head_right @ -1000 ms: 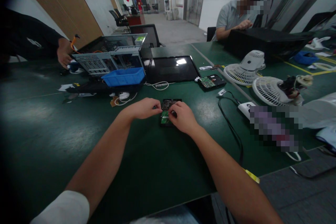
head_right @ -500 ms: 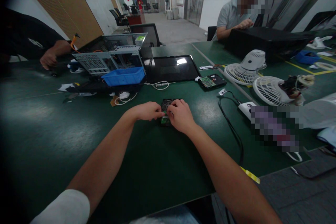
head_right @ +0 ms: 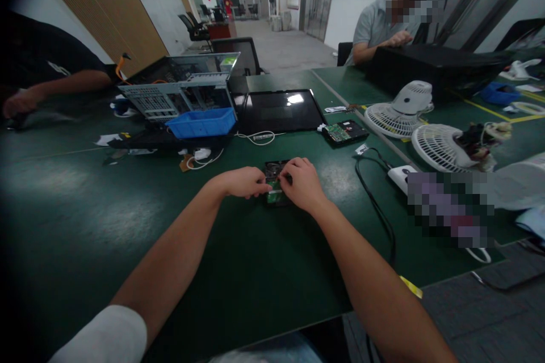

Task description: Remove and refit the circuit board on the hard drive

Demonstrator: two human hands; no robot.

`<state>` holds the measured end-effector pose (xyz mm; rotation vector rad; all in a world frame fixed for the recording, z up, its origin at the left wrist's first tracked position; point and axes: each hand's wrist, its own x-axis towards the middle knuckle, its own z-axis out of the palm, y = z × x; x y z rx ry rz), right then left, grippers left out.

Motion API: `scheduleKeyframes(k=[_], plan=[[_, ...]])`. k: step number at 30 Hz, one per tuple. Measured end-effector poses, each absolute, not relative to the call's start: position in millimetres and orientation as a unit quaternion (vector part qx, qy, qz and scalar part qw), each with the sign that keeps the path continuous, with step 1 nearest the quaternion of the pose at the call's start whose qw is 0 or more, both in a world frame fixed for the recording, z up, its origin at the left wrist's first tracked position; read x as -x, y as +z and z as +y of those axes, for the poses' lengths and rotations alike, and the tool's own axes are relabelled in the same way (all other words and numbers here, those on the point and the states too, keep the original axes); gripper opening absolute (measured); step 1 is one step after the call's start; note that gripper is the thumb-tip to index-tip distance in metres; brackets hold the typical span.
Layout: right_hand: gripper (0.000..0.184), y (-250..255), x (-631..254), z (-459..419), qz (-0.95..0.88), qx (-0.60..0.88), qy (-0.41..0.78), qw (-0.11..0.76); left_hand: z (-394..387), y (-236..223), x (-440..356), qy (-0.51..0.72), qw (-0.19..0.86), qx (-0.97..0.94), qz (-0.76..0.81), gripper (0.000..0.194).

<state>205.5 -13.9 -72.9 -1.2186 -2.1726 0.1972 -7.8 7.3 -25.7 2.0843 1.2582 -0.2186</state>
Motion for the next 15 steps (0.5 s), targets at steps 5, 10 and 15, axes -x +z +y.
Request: scheduleKeyframes(k=[5, 10, 15], plan=[[0.009, -71, -205, -17, -0.832, 0.447, 0.09, 0.316, 7, -22, 11, -0.08, 0.327, -0.806, 0.488, 0.037], [0.012, -66, -219, -13, -0.751, 0.566, 0.078, 0.33, 9, -12, 26, 0.047, 0.238, -0.817, 0.522, 0.024], [0.078, -61, -235, -15, -0.75, 0.575, 0.239, 0.224, 6, 0, 37, 0.177, 0.258, -0.799, 0.514, 0.026]])
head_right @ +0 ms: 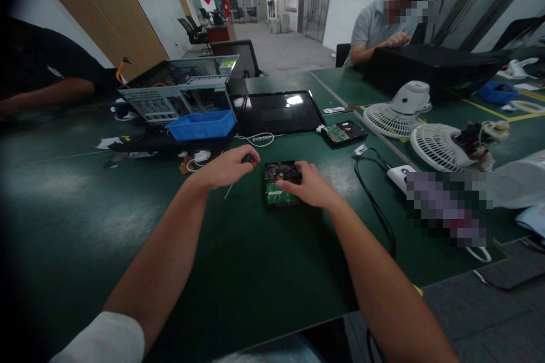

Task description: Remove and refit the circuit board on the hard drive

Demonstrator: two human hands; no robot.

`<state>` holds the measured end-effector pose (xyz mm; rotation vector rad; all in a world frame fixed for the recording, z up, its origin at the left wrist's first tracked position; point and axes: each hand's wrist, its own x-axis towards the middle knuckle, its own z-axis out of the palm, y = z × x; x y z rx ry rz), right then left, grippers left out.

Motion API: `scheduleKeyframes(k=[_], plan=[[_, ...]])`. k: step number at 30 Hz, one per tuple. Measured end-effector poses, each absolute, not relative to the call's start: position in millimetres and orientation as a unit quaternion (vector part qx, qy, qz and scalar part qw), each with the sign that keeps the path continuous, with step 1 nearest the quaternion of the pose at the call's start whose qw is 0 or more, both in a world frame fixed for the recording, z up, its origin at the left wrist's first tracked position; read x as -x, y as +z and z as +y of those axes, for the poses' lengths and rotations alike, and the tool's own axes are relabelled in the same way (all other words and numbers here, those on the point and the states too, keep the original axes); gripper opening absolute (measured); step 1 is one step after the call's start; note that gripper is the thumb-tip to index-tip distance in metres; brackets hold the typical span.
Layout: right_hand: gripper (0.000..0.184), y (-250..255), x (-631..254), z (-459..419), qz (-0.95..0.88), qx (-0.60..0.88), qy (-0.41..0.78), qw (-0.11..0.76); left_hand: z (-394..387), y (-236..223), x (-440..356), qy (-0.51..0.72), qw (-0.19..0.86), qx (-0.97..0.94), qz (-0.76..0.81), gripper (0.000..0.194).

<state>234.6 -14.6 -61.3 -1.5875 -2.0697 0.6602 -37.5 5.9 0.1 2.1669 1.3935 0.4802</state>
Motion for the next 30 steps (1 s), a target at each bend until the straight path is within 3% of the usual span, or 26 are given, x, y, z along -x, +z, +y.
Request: scheduleKeyframes(k=[3, 6, 12, 21, 26, 30], plan=[[0.12, -58, -239, -20, -0.784, 0.526, 0.286, 0.164, 4, 6, 37, 0.278, 0.259, -0.797, 0.468, 0.029], [0.128, -58, -242, -21, -0.805, 0.496, 0.287, 0.151, 2, 9, 33, 0.358, 0.251, -0.783, 0.443, 0.032], [0.113, -66, -255, -7, -0.812, 0.458, 0.299, 0.204, 1, 10, 23, 0.473, 0.305, -0.712, 0.42, 0.049], [0.099, -68, -261, -3, -0.781, 0.451, 0.362, 0.236, 4, 3, 15, 0.454, 0.294, -0.725, 0.426, 0.032], [0.06, -81, -247, 2, -0.725, 0.52, 0.346, 0.291, 3, -3, 10, 0.458, 0.315, -0.724, 0.408, 0.03], [0.047, -87, -237, 5, -0.747, 0.528, 0.272, 0.297, 2, -3, 9, 0.447, 0.297, -0.734, 0.416, 0.029]])
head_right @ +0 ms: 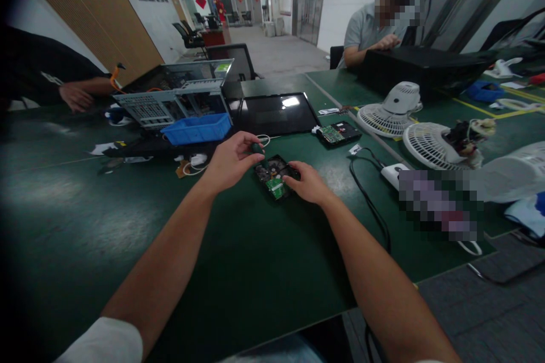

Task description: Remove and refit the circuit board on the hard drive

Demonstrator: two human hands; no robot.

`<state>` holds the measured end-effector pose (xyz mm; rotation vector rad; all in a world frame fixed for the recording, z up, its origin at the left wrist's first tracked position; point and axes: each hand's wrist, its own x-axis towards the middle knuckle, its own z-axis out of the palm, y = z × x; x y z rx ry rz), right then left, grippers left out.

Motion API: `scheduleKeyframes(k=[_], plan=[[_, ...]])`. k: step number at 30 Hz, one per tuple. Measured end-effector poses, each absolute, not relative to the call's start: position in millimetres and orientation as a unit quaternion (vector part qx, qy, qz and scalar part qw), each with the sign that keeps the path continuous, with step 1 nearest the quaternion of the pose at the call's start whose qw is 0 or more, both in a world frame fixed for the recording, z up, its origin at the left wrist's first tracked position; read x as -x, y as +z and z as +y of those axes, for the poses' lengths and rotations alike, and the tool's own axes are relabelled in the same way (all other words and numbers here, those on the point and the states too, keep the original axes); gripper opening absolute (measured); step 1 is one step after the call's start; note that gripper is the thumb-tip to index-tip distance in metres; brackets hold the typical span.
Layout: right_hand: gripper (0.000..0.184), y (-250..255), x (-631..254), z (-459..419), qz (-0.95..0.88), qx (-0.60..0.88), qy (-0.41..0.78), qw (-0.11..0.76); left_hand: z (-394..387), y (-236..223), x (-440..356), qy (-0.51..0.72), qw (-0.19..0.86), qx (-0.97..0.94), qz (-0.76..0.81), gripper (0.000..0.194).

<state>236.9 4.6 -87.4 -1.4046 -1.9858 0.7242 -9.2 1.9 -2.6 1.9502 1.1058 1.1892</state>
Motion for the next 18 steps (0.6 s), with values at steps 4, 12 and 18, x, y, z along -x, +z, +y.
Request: scheduleKeyframes(k=[4, 12, 18], plan=[[0.047, -87.1, -235.0, 4.1, -0.765, 0.526, 0.234, 0.288, 2.0, -0.8, 10.1, 0.441, 0.294, -0.733, 0.427, 0.028], [0.047, -87.2, -236.9, 4.7, -0.767, 0.525, 0.236, 0.284, 5.2, -3.7, 12.7, 0.442, 0.293, -0.728, 0.434, 0.03], [0.049, -83.2, -236.0, 3.0, -0.764, 0.53, 0.24, 0.279, 5.3, -5.6, 13.6, 0.443, 0.292, -0.734, 0.424, 0.03]])
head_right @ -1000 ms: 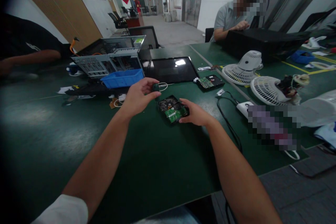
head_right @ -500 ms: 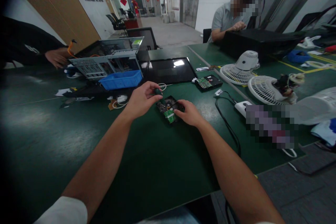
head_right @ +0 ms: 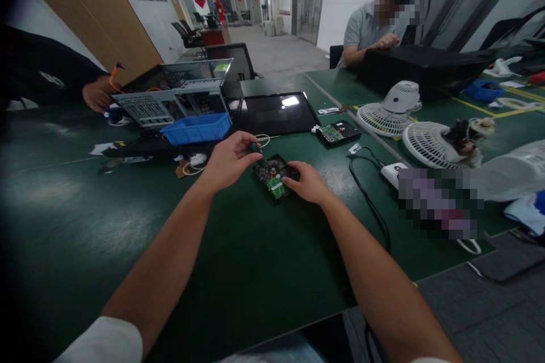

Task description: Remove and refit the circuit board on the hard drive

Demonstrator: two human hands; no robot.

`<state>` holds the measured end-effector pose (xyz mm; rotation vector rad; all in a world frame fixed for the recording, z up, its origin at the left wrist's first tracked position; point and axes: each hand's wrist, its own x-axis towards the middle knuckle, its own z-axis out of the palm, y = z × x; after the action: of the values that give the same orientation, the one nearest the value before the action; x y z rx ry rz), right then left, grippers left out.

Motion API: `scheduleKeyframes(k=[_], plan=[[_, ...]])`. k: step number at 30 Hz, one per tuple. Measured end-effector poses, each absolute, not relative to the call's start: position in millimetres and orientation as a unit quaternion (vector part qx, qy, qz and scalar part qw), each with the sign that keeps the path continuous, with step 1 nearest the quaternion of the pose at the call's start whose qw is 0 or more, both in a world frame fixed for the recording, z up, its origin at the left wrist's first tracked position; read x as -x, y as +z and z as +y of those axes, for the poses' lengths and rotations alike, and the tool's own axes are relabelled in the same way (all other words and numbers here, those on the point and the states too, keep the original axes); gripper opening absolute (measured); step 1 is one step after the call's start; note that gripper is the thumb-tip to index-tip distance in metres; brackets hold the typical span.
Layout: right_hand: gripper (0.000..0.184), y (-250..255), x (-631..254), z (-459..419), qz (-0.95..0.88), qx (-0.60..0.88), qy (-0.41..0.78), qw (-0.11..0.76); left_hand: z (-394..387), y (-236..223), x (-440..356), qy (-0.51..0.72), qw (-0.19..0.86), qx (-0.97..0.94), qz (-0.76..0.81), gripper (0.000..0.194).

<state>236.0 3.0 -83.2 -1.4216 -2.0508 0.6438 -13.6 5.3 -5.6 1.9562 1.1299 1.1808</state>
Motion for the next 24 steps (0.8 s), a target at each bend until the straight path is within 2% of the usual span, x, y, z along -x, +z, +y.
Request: scheduleKeyframes(k=[8, 16, 24], plan=[[0.049, -82, -237, 3, -0.767, 0.528, 0.242, 0.273, 5, -5, 14, 0.439, 0.285, -0.743, 0.417, 0.029], [0.052, -85, -238, 4, -0.754, 0.538, 0.257, 0.277, 5, -1, 18, 0.42, 0.193, -0.788, 0.407, 0.029], [0.048, -92, -238, 8, -0.752, 0.53, 0.255, 0.297, 4, -1, 16, 0.422, 0.237, -0.792, 0.371, 0.038]])
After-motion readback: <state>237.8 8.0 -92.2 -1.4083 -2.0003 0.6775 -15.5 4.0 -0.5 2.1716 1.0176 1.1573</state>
